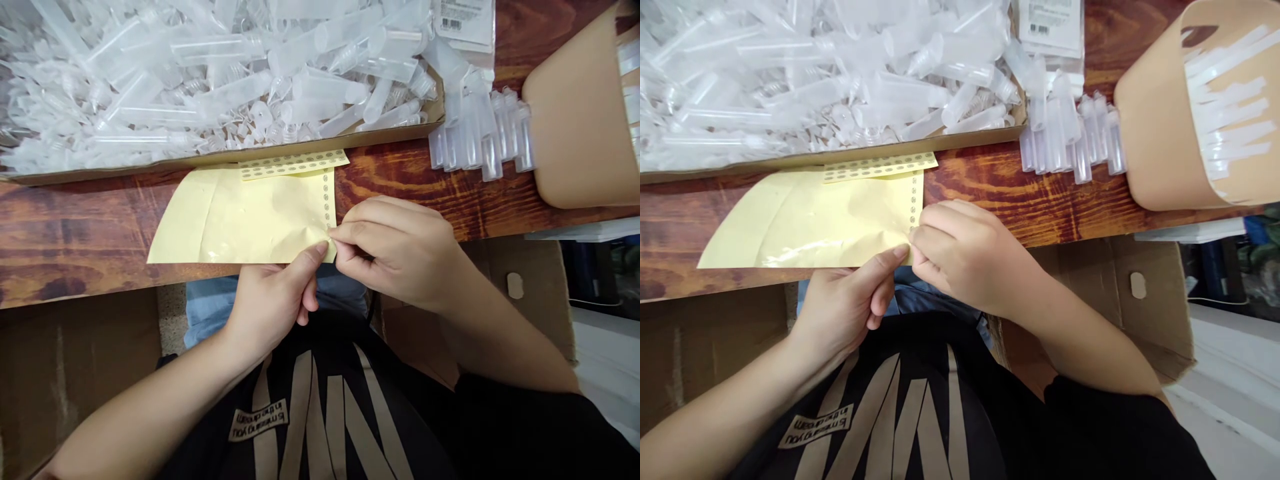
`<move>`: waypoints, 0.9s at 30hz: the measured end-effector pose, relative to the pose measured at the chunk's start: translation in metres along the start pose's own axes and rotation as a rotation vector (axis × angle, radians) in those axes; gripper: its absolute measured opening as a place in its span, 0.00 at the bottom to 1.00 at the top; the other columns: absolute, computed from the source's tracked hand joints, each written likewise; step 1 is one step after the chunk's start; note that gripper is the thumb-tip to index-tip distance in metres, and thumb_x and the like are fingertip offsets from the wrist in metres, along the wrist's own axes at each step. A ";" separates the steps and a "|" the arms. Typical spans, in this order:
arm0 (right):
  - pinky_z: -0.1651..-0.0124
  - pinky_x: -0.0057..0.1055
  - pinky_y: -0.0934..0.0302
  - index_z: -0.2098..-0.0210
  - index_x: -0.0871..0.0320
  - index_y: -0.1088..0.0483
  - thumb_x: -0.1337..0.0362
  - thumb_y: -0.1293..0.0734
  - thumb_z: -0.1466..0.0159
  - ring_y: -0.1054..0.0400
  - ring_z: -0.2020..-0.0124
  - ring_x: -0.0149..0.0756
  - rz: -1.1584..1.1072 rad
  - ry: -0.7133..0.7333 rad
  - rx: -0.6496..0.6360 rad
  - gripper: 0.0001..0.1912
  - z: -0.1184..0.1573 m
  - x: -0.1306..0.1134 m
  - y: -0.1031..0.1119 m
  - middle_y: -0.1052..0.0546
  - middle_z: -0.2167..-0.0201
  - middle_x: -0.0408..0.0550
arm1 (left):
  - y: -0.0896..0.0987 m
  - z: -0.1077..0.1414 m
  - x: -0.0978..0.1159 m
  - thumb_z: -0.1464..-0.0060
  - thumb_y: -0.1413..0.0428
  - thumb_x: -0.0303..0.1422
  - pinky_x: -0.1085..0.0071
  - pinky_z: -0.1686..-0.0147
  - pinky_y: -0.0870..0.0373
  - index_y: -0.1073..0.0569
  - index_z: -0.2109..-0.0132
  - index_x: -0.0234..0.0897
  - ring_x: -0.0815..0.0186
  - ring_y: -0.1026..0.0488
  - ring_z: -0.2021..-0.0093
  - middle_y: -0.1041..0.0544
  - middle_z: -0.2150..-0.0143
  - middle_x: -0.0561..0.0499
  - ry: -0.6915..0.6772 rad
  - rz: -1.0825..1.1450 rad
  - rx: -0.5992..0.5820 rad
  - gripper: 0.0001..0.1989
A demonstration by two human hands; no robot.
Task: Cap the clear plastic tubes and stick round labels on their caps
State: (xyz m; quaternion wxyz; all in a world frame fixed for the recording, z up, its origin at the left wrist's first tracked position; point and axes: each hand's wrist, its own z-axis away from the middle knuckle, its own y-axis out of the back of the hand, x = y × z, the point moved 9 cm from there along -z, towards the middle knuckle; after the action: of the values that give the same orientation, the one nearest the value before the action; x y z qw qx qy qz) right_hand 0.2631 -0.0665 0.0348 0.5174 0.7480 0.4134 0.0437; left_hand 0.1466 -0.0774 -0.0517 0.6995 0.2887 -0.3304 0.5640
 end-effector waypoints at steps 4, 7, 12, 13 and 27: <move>0.71 0.29 0.36 0.75 0.55 0.29 0.75 0.35 0.39 0.31 0.73 0.30 -0.118 -0.080 0.077 0.12 -0.001 0.010 0.002 0.25 0.76 0.41 | -0.001 -0.001 0.001 0.42 0.44 0.38 0.78 0.87 0.46 0.39 0.88 0.38 0.76 0.44 0.90 0.41 0.91 0.56 0.022 0.009 -0.014 0.29; 0.75 0.29 0.37 0.75 0.52 0.27 0.74 0.33 0.41 0.31 0.76 0.30 -0.239 -0.195 0.113 0.11 0.001 0.024 0.002 0.24 0.76 0.40 | -0.003 -0.003 0.000 0.40 0.44 0.38 0.78 0.86 0.45 0.37 0.88 0.37 0.78 0.45 0.90 0.38 0.90 0.55 0.030 0.052 -0.080 0.28; 0.76 0.31 0.36 0.73 0.48 0.23 0.72 0.29 0.43 0.29 0.75 0.33 -0.466 -0.439 0.176 0.10 0.014 0.053 -0.003 0.21 0.75 0.40 | -0.028 0.036 -0.022 0.39 0.49 0.54 0.77 0.85 0.43 0.21 0.67 0.36 0.73 0.35 0.87 0.22 0.78 0.47 0.359 -0.013 -0.708 0.25; 0.76 0.31 0.36 0.73 0.48 0.22 0.71 0.28 0.43 0.28 0.74 0.33 -0.517 -0.485 0.206 0.09 0.017 0.059 -0.004 0.21 0.75 0.40 | -0.027 0.050 -0.024 0.40 0.48 0.55 0.77 0.84 0.42 0.21 0.61 0.37 0.70 0.32 0.85 0.21 0.77 0.47 0.422 -0.088 -0.830 0.25; 0.77 0.24 0.34 0.75 0.51 0.20 0.67 0.26 0.49 0.27 0.76 0.28 -1.062 -0.845 0.636 0.04 0.047 0.098 -0.018 0.20 0.76 0.39 | 0.019 -0.057 0.153 0.46 0.37 0.29 0.74 0.54 0.38 0.26 0.53 0.32 0.67 0.33 0.61 0.25 0.59 0.50 -0.849 -0.935 0.183 0.13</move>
State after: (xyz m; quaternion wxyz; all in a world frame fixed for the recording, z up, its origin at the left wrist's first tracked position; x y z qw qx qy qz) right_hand 0.3402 -0.0339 -0.0376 0.3423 0.5143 0.4776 -0.6247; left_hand 0.1578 0.0620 0.0341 0.6523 0.6596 -0.3683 0.0614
